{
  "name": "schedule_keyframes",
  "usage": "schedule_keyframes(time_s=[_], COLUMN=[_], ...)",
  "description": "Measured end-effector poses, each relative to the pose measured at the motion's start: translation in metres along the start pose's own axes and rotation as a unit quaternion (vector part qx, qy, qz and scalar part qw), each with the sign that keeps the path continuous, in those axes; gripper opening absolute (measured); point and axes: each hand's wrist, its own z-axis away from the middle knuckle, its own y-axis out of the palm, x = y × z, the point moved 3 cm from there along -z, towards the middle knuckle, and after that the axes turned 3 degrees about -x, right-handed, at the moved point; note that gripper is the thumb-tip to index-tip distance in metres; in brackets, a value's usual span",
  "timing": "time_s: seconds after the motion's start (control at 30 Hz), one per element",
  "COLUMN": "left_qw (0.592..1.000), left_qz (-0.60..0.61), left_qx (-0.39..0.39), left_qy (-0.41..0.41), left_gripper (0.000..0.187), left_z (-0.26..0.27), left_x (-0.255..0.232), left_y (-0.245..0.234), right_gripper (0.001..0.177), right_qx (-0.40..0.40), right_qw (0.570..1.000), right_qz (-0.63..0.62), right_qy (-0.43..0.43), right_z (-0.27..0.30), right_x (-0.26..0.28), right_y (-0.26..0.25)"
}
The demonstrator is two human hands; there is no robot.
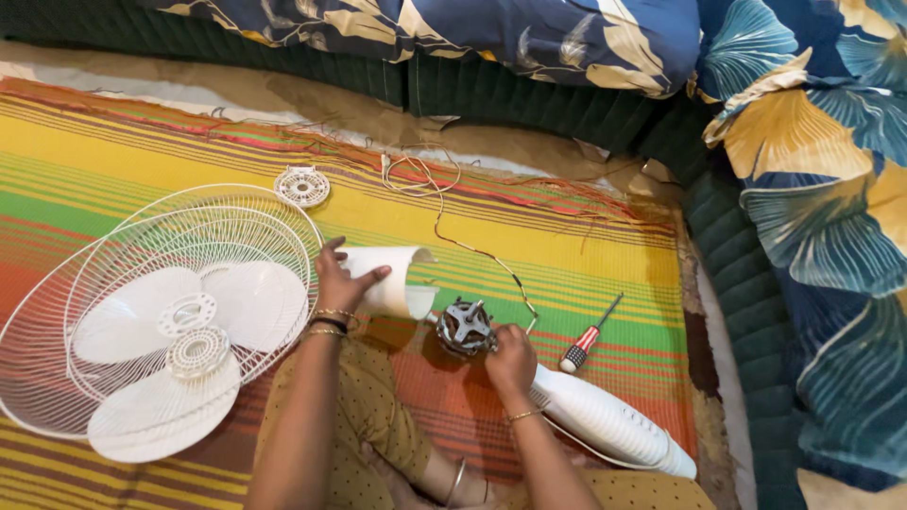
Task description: The person assembles a white electric fan by hand on a mat. They attach the motor to the stand, insert the fan blades, and secure the rear cover, using a screwdriver to tighten components.
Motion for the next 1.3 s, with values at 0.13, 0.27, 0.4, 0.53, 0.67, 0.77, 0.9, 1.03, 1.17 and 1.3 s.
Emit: schedule_keyframes(time_s=[0.13, 0.27, 0.4, 0.53, 0.67, 0.77, 0.9, 1.03, 1.17, 1.3], left_qw=[0.998, 0.994, 0.992, 0.997, 0.999, 0.998, 0.999, 0.998, 0.995, 0.989], left_qz=[-0.055, -0.096, -0.107, -0.054, 0.011, 0.033, 0.01, -0.004, -0.069, -0.111], left_qx=[-0.011, 0.009, 0.004, -0.015, -0.016, 0.007, 0.031, 0.063, 0.059, 0.028], left_qy=[0.013, 0.046, 0.07, 0.048, -0.041, -0.046, -0.002, -0.002, 0.029, 0.09], left_gripper=[0.115, 0.117, 0.116, 0.11, 0.107, 0.109, 0.11, 0.113, 0.109, 0.097], left_z=[0.034, 0.042, 0.049, 0.046, 0.045, 0.041, 0.047, 0.041, 0.042, 0.049], left_x=[-0.015, -0.038, -0.045, -0.036, -0.017, -0.016, -0.021, -0.041, -0.071, -0.103], left_y=[-0.003, -0.002, 0.011, 0.022, 0.03, 0.037, 0.041, 0.042, 0.038, 0.02], right_gripper=[0.024, 0.028, 0.03, 0.03, 0.027, 0.026, 0.028, 0.034, 0.029, 0.026], right_qx=[-0.048, -0.125, -0.158, -0.127, -0.09, -0.087, -0.099, -0.111, -0.113, -0.136], right_qw=[0.999, 0.991, 0.986, 0.988, 0.987, 0.981, 0.975, 0.976, 0.969, 0.959], right_qz=[0.009, -0.019, -0.044, -0.088, -0.129, -0.175, -0.196, -0.161, -0.108, -0.069], right_qy=[-0.015, -0.043, -0.04, -0.013, -0.016, -0.013, -0.043, -0.097, -0.193, -0.24], right_z=[-0.005, -0.016, -0.02, -0.029, -0.03, -0.034, -0.025, -0.021, -0.016, -0.007], right_x=[0.004, 0.011, 0.013, 0.009, 0.011, 0.018, 0.031, 0.044, 0.059, 0.071], right_y=[-0.025, -0.055, -0.081, -0.106, -0.125, -0.132, -0.136, -0.139, -0.134, -0.124])
